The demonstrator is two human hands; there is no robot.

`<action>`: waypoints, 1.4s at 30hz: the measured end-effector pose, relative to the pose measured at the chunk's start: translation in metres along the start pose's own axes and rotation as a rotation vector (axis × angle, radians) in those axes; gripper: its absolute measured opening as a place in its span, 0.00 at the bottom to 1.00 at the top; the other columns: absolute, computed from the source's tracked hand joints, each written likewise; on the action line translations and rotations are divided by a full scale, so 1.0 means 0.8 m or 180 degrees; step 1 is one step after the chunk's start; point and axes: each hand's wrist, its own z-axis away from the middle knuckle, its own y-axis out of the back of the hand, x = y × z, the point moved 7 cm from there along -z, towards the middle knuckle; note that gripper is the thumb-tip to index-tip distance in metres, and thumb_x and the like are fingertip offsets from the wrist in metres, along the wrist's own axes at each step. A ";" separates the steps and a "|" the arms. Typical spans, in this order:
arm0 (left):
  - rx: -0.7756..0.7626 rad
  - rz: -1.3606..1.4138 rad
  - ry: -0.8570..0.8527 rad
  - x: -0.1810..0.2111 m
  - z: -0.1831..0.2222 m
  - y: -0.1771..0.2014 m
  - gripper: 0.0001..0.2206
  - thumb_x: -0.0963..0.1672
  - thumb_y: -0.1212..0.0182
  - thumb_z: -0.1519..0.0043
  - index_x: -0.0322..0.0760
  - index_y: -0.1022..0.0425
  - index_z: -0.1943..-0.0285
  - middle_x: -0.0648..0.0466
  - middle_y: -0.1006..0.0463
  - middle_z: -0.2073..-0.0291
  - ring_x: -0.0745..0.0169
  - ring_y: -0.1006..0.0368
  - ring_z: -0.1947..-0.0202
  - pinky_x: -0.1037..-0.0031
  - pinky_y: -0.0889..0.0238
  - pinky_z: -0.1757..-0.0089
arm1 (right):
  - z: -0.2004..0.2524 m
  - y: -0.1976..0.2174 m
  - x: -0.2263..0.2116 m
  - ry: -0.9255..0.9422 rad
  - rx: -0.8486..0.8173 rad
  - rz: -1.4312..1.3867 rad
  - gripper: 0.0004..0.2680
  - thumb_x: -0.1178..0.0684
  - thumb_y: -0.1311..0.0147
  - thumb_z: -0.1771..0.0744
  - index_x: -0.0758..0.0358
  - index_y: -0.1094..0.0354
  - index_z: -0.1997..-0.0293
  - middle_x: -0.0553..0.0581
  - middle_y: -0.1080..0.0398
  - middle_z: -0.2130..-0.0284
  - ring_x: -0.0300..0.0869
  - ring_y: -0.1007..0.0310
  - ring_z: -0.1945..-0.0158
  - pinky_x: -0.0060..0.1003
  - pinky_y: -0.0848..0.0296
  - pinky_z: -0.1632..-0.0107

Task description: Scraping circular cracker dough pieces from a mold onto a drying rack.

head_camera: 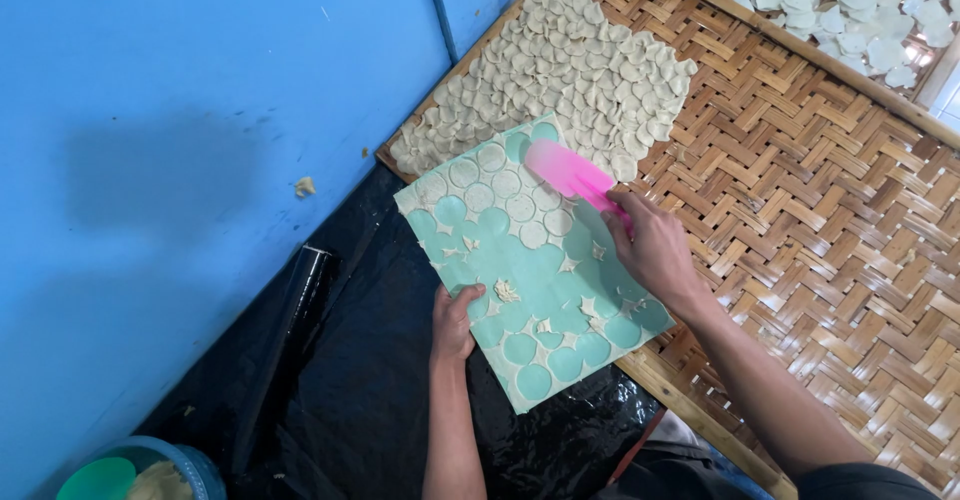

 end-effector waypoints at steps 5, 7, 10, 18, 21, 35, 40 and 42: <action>-0.0055 -0.0003 0.0001 -0.004 -0.001 0.002 0.19 0.36 0.41 0.42 0.26 0.28 0.41 0.49 0.22 0.51 0.59 0.26 0.53 0.69 0.32 0.51 | 0.008 -0.009 -0.009 -0.0213 -0.0203 0.0155 0.12 0.52 0.50 0.30 0.68 0.29 0.44 0.66 0.24 0.57 0.51 0.19 0.65 0.48 0.21 0.62; -0.0045 0.0003 0.0004 -0.002 -0.001 0.002 0.19 0.36 0.41 0.42 0.26 0.28 0.41 0.49 0.22 0.51 0.59 0.25 0.54 0.69 0.32 0.51 | 0.012 -0.011 -0.010 -0.0271 -0.0263 0.0221 0.12 0.51 0.50 0.30 0.68 0.29 0.44 0.66 0.24 0.57 0.51 0.19 0.66 0.47 0.21 0.63; -0.0016 0.0001 0.0025 -0.003 -0.002 0.003 0.19 0.36 0.41 0.43 0.27 0.28 0.41 0.49 0.22 0.52 0.60 0.25 0.54 0.69 0.32 0.51 | 0.019 -0.007 -0.011 -0.0270 -0.0294 0.0251 0.12 0.51 0.50 0.30 0.67 0.29 0.44 0.64 0.24 0.59 0.51 0.20 0.67 0.47 0.22 0.62; -0.0056 -0.0091 0.0065 0.009 0.004 -0.011 0.17 0.37 0.42 0.42 0.26 0.27 0.42 0.50 0.22 0.52 0.61 0.25 0.54 0.69 0.31 0.52 | 0.014 -0.012 -0.009 -0.0170 -0.0357 0.0405 0.11 0.50 0.49 0.30 0.61 0.28 0.44 0.60 0.23 0.58 0.50 0.20 0.68 0.46 0.23 0.65; -0.0077 -0.0111 0.0064 0.003 0.003 -0.006 0.17 0.37 0.42 0.42 0.26 0.27 0.43 0.49 0.22 0.53 0.61 0.26 0.55 0.69 0.32 0.53 | 0.012 -0.022 0.001 -0.0196 -0.0511 0.0302 0.11 0.50 0.49 0.30 0.60 0.29 0.44 0.58 0.23 0.55 0.47 0.20 0.70 0.44 0.21 0.68; -0.0074 -0.0129 0.0028 0.003 0.002 -0.004 0.17 0.36 0.43 0.42 0.26 0.27 0.43 0.50 0.22 0.53 0.62 0.25 0.55 0.70 0.32 0.52 | 0.012 0.000 0.037 -0.0407 -0.0195 0.0377 0.12 0.51 0.47 0.30 0.62 0.27 0.42 0.65 0.21 0.59 0.48 0.18 0.67 0.47 0.19 0.58; -0.0161 -0.0132 -0.0011 0.007 0.003 -0.009 0.16 0.36 0.43 0.42 0.25 0.26 0.44 0.49 0.22 0.54 0.62 0.26 0.56 0.70 0.32 0.53 | 0.008 -0.006 0.043 -0.0699 -0.0356 0.0401 0.13 0.52 0.49 0.30 0.62 0.29 0.40 0.65 0.21 0.59 0.49 0.18 0.68 0.48 0.18 0.60; -0.0179 -0.0125 0.0007 0.007 0.004 -0.010 0.16 0.37 0.43 0.42 0.25 0.26 0.44 0.49 0.22 0.54 0.62 0.26 0.56 0.70 0.32 0.53 | 0.006 -0.014 0.053 -0.0599 -0.0377 0.0369 0.13 0.53 0.49 0.31 0.63 0.28 0.41 0.65 0.20 0.61 0.49 0.18 0.67 0.48 0.19 0.57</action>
